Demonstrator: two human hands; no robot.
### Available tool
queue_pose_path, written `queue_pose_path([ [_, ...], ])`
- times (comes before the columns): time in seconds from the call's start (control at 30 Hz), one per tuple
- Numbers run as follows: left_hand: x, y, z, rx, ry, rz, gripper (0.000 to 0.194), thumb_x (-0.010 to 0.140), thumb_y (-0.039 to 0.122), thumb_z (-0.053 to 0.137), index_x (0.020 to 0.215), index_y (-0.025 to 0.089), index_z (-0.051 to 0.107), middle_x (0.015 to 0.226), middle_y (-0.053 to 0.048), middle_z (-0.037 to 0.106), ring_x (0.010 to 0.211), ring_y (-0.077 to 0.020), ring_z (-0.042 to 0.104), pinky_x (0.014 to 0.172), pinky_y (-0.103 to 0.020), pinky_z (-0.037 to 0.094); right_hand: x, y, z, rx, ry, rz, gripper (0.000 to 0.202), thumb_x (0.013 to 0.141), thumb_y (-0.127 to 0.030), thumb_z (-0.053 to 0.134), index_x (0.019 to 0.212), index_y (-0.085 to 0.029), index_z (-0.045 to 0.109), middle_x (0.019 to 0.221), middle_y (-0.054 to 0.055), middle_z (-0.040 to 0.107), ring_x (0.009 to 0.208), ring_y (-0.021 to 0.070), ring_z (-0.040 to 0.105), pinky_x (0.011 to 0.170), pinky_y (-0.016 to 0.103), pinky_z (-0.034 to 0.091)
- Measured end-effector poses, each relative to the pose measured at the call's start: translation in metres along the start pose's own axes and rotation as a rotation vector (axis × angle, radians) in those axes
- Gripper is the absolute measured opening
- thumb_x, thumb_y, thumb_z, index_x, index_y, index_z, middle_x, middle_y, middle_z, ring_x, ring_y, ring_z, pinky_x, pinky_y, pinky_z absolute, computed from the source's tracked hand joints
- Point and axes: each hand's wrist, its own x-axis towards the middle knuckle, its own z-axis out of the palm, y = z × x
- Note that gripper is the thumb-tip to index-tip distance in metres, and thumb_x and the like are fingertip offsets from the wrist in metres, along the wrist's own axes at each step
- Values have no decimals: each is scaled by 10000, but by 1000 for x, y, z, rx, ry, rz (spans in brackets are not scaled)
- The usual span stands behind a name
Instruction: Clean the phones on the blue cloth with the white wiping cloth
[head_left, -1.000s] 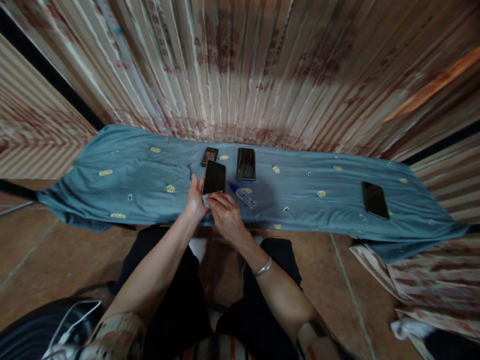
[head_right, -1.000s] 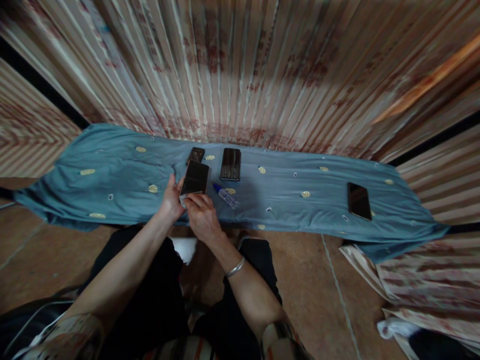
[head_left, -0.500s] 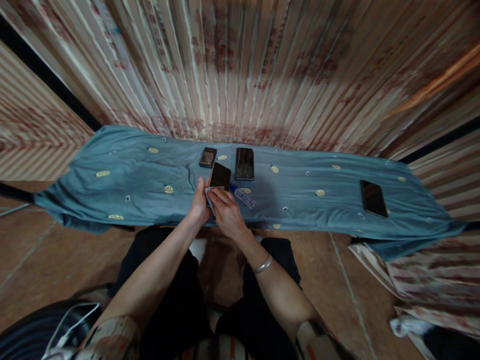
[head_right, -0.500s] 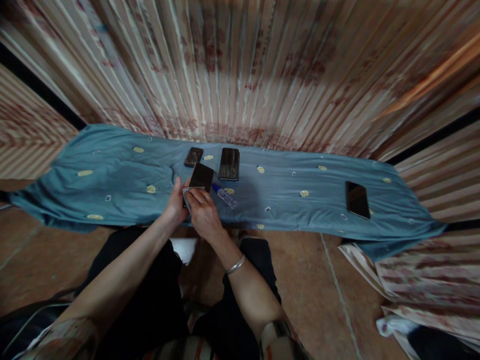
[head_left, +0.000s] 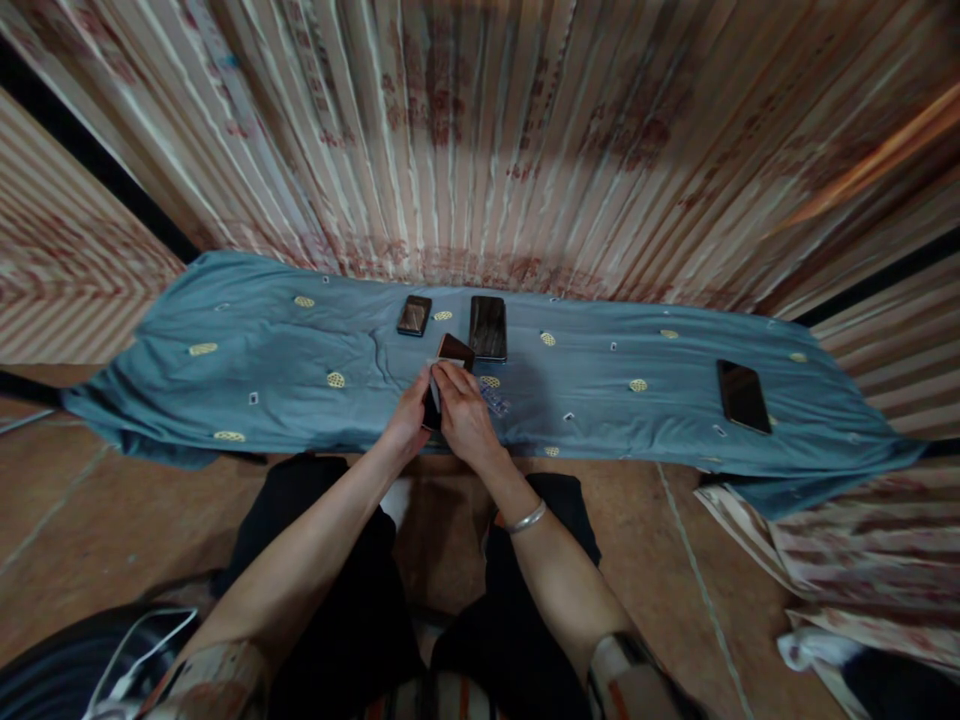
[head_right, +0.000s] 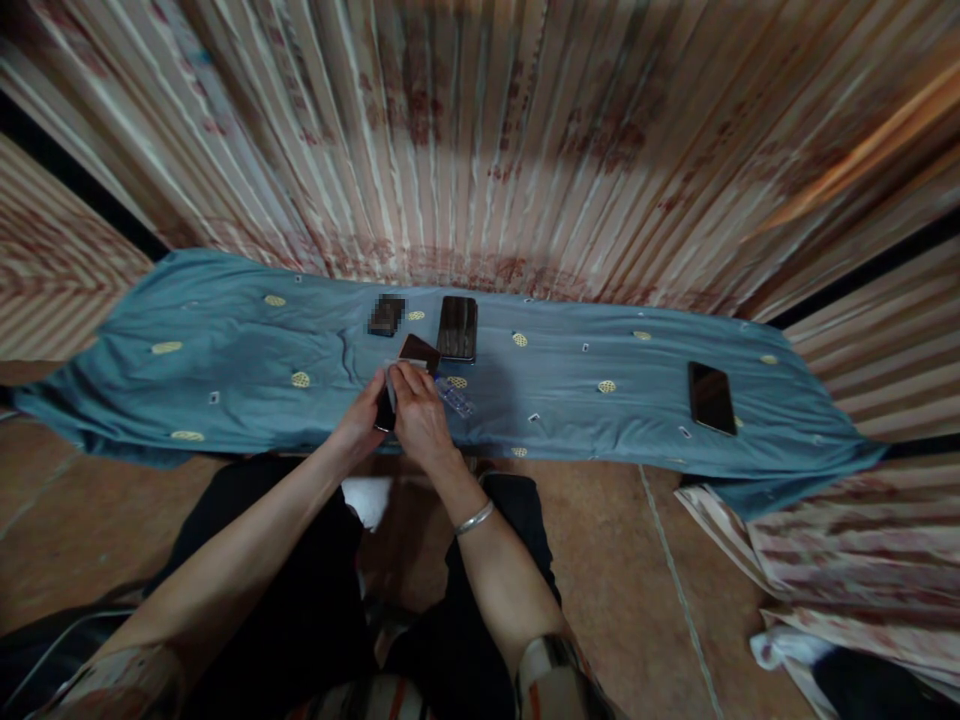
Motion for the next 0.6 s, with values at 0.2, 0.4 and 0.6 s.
queue_pose_path([
  [0.2, -3, -2, -3, 72, -70, 84, 146, 863, 234, 664, 922, 141, 760, 1115, -87, 771, 1303, -225, 594, 1122, -332, 443, 5, 7, 0, -13, 26, 18, 507, 965, -78, 355, 1429, -85, 559, 1456, 173, 583, 1367, 260, 506, 1195, 462, 405],
  [0.4, -9, -4, -4, 167, -146, 148, 191, 852, 275, 691, 976, 164, 786, 1256, -82, 740, 1398, -241, 513, 1204, -358, 336, 10, 13, -2, -38, 27, 57, 487, 981, -92, 362, 1427, -41, 550, 1471, 209, 560, 1393, 271, 480, 1200, 450, 395],
  [0.6, -15, -3, -3, 200, -194, 139, 267, 837, 333, 721, 1042, 175, 788, 1293, -96, 723, 1425, -275, 484, 1218, -400, 317, 15, 21, -2, -65, 45, 61, 495, 984, -111, 361, 1443, -44, 535, 1489, 207, 543, 1418, 277, 459, 1210, 465, 376],
])
